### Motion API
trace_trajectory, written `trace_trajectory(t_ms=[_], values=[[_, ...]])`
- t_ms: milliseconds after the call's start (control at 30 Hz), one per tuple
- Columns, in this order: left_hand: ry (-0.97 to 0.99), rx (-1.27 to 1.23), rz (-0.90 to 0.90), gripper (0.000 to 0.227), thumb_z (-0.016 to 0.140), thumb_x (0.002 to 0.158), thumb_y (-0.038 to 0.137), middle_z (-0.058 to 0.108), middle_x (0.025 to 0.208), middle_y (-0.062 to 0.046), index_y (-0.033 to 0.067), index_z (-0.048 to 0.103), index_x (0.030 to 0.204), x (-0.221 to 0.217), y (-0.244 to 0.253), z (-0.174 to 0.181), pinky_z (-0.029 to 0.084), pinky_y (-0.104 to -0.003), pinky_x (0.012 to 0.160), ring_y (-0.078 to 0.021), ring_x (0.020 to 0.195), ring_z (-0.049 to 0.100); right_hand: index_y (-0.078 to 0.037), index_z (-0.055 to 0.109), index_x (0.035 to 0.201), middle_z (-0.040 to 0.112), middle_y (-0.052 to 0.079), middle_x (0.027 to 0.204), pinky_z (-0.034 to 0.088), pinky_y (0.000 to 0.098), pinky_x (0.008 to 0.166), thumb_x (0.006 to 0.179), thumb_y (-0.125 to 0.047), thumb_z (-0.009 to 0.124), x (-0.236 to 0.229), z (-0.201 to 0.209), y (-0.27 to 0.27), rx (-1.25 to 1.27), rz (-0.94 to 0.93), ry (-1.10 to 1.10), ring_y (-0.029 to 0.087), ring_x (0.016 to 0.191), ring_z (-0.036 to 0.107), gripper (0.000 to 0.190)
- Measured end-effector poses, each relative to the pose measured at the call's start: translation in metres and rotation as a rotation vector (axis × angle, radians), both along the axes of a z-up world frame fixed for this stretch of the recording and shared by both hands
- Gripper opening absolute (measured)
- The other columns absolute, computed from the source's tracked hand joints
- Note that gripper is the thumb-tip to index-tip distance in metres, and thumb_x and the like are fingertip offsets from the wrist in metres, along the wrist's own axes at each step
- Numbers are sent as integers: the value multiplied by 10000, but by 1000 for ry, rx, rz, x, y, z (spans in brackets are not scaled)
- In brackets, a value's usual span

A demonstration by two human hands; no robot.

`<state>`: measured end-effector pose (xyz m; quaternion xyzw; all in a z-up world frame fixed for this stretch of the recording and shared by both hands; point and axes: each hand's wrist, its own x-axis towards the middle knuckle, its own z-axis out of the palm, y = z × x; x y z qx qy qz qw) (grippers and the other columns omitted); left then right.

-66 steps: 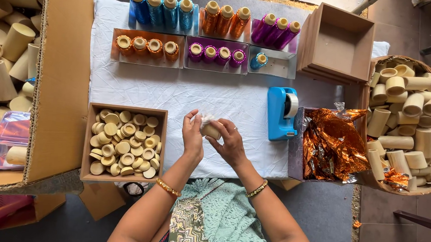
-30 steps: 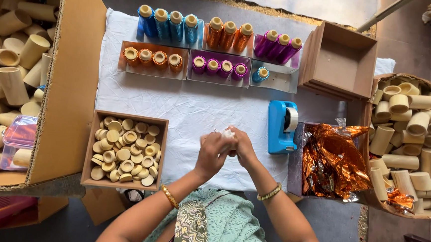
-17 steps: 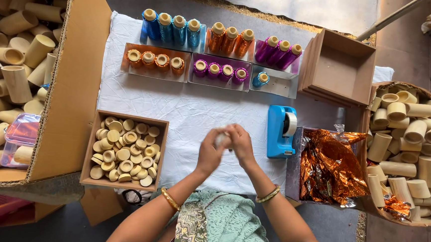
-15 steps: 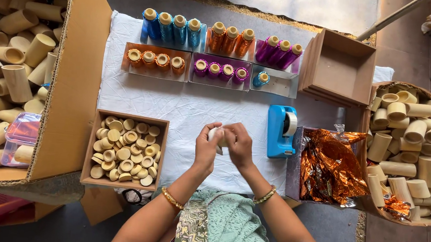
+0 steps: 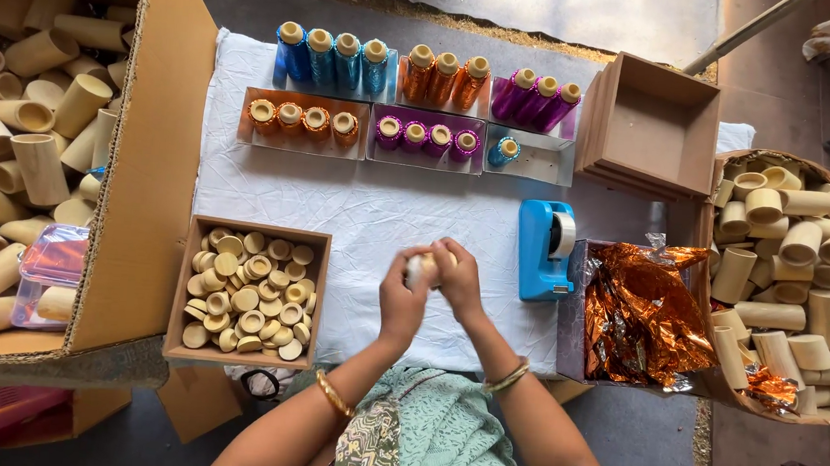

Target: Wrapping small cylindrical containers and discs in foil and paper.

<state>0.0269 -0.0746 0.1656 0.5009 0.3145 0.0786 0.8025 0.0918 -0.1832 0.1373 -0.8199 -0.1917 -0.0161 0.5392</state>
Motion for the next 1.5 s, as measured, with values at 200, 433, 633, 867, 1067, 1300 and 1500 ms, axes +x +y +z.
trace_trajectory(t_ms=[200,433,633,867,1067,1300,1500], values=[[-322,569,-345,334,729,833,78,697,1003,-16,75,682,1164,-7,20,-22,513,-278,672,-122,742,581,-81,645,938,572,21,715,419,293,469,1039,-413,545,-8,19,0,146,-21,737,130,579,537,361],[-249,426,-221,346,723,888,57,695,1034,0,90,648,1224,-16,17,1,531,-279,715,-92,859,619,-84,639,923,620,7,753,496,281,498,1012,-390,548,-6,-36,-7,425,-159,736,111,624,598,332],[-358,225,-288,335,701,878,29,691,1118,-26,59,673,1210,-3,18,-28,543,-288,850,-139,994,641,-60,692,1028,692,48,854,528,270,666,1065,-379,572,-20,-13,0,105,-48,232,112,783,631,343],[-535,1072,-434,405,763,802,16,662,992,-95,82,670,1191,-11,37,10,533,-363,777,-264,893,633,-68,671,930,633,28,708,411,281,436,1035,-408,551,-9,-51,-11,493,-148,1078,139,549,560,375],[-267,337,-667,292,800,833,22,676,979,-43,88,704,1100,11,60,-36,484,-304,691,-152,812,594,-44,665,1037,646,32,805,515,279,571,1097,-424,531,-20,-36,-4,244,-75,484,134,703,611,408],[-197,-135,-274,516,722,870,7,677,1225,-65,116,616,1363,23,78,-20,583,-263,862,-140,1000,680,-121,562,1404,657,76,1061,612,308,699,946,-599,453,-21,8,-5,843,-16,1185,154,876,717,670],[-280,92,-158,632,615,926,-51,584,1428,-126,58,464,1529,16,59,-25,523,-298,1021,-184,1203,621,-122,500,1232,673,102,1141,620,389,896,972,-266,619,-13,-10,-4,799,-103,1121,285,1032,719,320]])
